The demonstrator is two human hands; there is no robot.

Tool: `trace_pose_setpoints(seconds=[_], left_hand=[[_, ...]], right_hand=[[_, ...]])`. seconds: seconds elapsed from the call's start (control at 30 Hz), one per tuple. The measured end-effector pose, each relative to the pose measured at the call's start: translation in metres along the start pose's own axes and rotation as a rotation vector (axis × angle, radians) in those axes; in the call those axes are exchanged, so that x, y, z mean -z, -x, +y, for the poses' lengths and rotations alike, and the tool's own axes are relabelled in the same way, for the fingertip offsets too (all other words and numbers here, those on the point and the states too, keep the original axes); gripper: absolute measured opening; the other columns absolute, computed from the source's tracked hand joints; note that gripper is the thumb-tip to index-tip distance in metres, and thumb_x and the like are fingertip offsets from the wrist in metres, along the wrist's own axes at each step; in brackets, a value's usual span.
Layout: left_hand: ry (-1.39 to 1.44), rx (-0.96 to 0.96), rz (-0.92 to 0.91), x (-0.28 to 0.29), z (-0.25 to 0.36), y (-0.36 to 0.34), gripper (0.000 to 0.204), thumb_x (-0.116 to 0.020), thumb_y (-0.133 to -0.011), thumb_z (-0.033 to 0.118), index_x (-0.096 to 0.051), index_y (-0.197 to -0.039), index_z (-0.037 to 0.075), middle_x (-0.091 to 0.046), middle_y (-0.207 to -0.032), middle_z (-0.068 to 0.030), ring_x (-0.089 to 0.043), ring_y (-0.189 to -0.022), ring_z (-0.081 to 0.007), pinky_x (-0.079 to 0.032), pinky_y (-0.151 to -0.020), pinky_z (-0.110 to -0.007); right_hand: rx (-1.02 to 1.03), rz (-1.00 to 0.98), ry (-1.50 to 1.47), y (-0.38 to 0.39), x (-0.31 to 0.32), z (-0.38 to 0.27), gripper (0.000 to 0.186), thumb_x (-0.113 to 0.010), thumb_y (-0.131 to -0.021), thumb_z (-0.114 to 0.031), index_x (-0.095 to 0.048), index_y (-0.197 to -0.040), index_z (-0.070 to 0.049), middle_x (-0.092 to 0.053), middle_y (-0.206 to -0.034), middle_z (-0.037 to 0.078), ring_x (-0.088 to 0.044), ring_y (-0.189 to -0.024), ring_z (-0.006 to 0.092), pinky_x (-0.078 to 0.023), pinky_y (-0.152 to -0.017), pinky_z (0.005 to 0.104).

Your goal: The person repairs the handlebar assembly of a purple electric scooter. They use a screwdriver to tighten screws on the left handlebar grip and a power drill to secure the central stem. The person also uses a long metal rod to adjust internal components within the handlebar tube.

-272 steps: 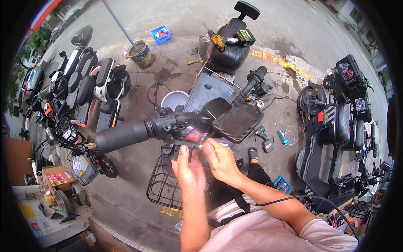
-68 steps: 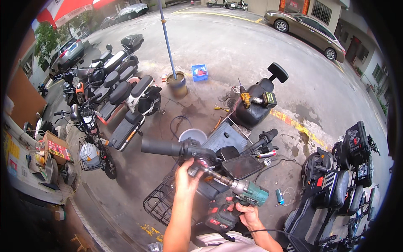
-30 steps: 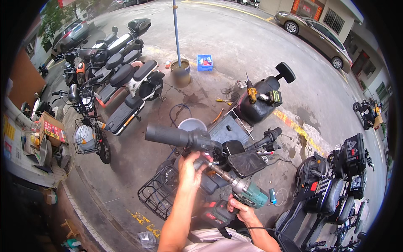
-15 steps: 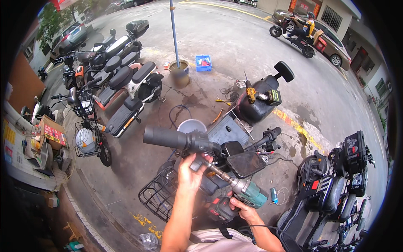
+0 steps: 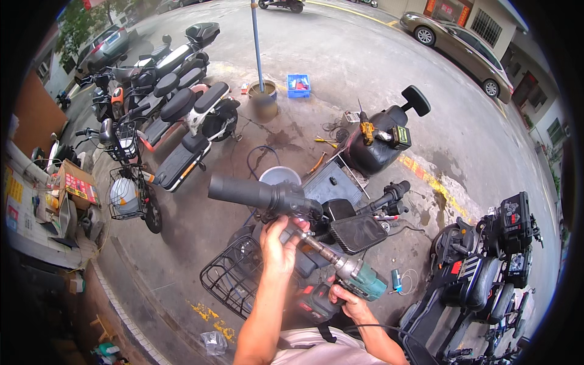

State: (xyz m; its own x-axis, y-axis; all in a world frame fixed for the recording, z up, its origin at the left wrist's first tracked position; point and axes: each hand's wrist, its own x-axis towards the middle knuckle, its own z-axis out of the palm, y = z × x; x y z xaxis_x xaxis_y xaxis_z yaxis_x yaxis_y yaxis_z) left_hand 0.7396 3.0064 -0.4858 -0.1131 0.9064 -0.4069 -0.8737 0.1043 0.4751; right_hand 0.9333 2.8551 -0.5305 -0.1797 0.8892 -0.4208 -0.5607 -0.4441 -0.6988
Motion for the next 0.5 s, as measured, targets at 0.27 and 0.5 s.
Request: trace_pose_setpoints(seconds=[0.27,0.5], left_hand=[[-0.019,0.008,-0.011,-0.002,0.003,0.002,0.02,-0.064,-0.094,0.005,-0.059,-0.111,-0.004,-0.067,-0.098,-0.0192,-0.07,-0.091,-0.0346,-0.061,-0.092,-0.053],[0.022,0.023,-0.034,-0.006,0.006,0.004,0.03,-0.057,-0.099,0.011,-0.056,-0.127,0.0,-0.063,-0.12,-0.0197,-0.066,-0.109,-0.037,-0.055,-0.102,-0.057]], right_hand=[[0.046,-0.032,0.039,-0.002,0.003,-0.002,0.032,-0.081,-0.088,-0.013,-0.068,-0.116,-0.006,-0.07,-0.1,0.003,-0.059,-0.076,0.0096,-0.047,-0.067,0.0244],[0.073,-0.007,0.121,-0.013,0.01,0.001,0.035,-0.08,-0.089,-0.01,-0.068,-0.122,-0.008,-0.071,-0.11,0.001,-0.065,-0.088,0.0116,-0.053,-0.075,0.0278]])
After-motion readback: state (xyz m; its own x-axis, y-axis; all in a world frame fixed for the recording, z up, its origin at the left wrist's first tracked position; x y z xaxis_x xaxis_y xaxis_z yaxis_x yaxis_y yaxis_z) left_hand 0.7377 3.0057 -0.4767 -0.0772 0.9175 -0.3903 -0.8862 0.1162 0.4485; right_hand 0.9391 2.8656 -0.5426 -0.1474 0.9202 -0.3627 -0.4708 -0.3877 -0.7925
